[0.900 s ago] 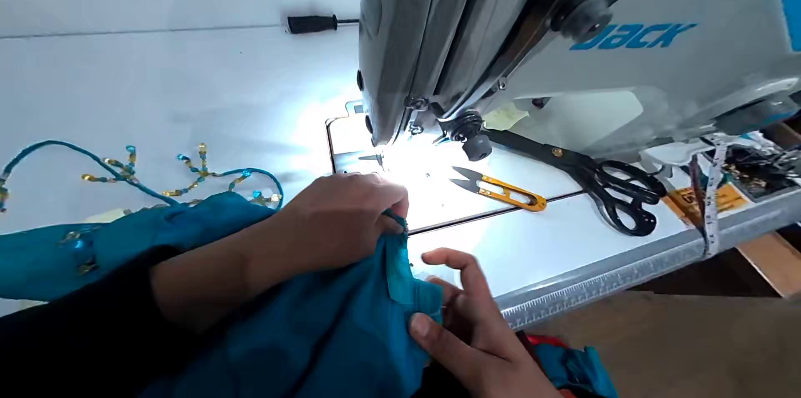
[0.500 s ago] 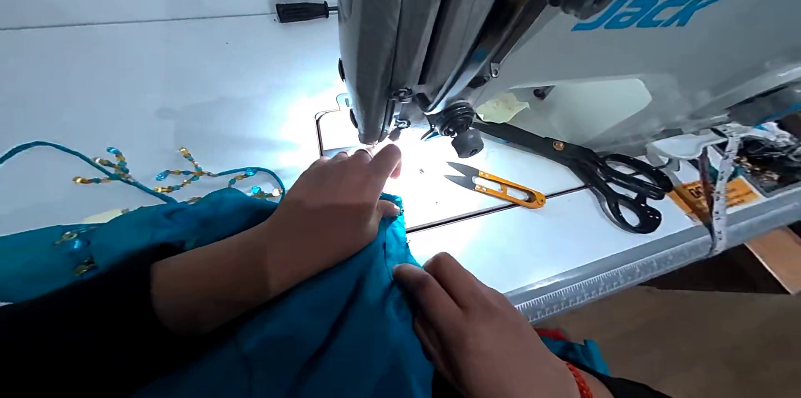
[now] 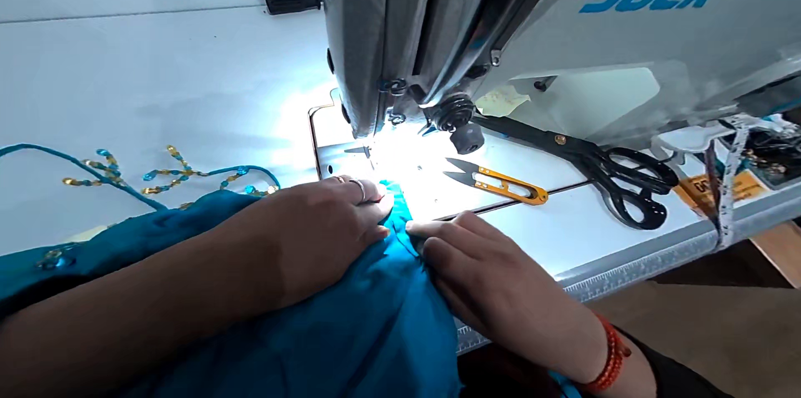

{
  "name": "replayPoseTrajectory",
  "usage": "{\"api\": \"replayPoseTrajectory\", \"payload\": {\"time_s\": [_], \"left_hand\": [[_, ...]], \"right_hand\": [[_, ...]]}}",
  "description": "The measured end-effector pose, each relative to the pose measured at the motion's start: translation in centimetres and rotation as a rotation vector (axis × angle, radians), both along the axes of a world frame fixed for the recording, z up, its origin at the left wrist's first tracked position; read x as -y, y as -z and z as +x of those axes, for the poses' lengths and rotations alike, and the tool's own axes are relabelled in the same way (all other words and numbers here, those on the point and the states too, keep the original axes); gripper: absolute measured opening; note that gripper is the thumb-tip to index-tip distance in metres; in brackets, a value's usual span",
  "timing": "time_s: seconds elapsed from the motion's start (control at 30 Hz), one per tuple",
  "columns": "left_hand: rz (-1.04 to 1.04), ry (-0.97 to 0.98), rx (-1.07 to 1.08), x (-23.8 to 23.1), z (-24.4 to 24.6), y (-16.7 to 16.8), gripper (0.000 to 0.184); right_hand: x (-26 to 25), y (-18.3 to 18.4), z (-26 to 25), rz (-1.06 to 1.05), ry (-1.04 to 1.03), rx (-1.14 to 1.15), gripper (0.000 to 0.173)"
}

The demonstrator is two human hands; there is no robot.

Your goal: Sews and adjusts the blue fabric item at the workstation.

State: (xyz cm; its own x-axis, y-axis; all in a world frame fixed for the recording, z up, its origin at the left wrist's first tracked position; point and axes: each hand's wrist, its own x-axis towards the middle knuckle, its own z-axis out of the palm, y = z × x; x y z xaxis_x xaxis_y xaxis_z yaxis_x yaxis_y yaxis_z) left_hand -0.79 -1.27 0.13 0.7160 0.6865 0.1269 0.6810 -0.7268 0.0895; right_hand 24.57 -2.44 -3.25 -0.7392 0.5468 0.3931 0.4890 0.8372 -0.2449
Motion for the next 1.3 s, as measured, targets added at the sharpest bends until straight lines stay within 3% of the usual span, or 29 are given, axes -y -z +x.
{"api": "replayPoseTrajectory", "payload": {"time_s": [0.23, 0.3, 0.4, 0.5, 0.63, 0.77, 0.8, 0.9, 0.97, 1.0, 1.13, 1.3], "left_hand": [[-0.001, -0.04, 0.027, 0.5, 0.0, 0.5, 0.053], [0.044, -0.05, 0.033, 0.6, 0.2, 0.9, 0.052], [0.046, -0.051, 0.022, 0.7, 0.4, 1.1, 0.053], [0.073, -0.029, 0.028, 0.7, 0.4, 1.1, 0.051], [0.079, -0.033, 0.058, 0.8, 0.3, 1.3, 0.05], [0.068, -0.033, 0.074, 0.8, 0.1, 1.2, 0.052], [0.065, -0.032, 0.077, 0.7, 0.1, 1.2, 0.052], [0.052, -0.022, 0.069, 0.8, 0.0, 1.1, 0.049], [0.056, -0.008, 0.053, 0.9, 0.1, 1.0, 0.046], [0.057, -0.004, 0.045, 1.0, 0.1, 1.0, 0.044], [0.058, -0.001, 0.035, 1.3, 0.1, 1.1, 0.043], [0.048, 0.02, 0.046, 1.2, 0.0, 1.1, 0.038]], "right_hand": [[-1.4, -0.6, 0.8, 0.009, -0.102, 0.034, 0.025], [-0.7, -0.4, 1.2, -0.134, -0.097, -0.035, 0.034], [1.1, 0.1, 1.4, -0.546, 0.031, -0.322, 0.034], [2.5, 0.1, 1.1, -0.858, 0.171, -0.524, 0.05], [3.2, -1.0, 0.7, -1.084, 0.035, -0.503, 0.054], [4.2, -0.3, -0.1, -0.853, 0.036, -0.644, 0.031], [4.3, -0.2, -0.1, -0.878, 0.052, -0.715, 0.026], [4.0, -1.6, 0.3, -1.334, 0.087, -0.925, 0.03], [3.5, -2.3, 0.7, -1.48, 0.111, -0.908, 0.039], [3.4, -2.2, 1.0, -1.39, 0.118, -0.832, 0.042], [2.0, 0.0, 2.1, -0.588, 0.286, -0.418, 0.04], [0.1, 0.5, 3.4, -0.341, 0.324, -0.283, 0.027]]}}
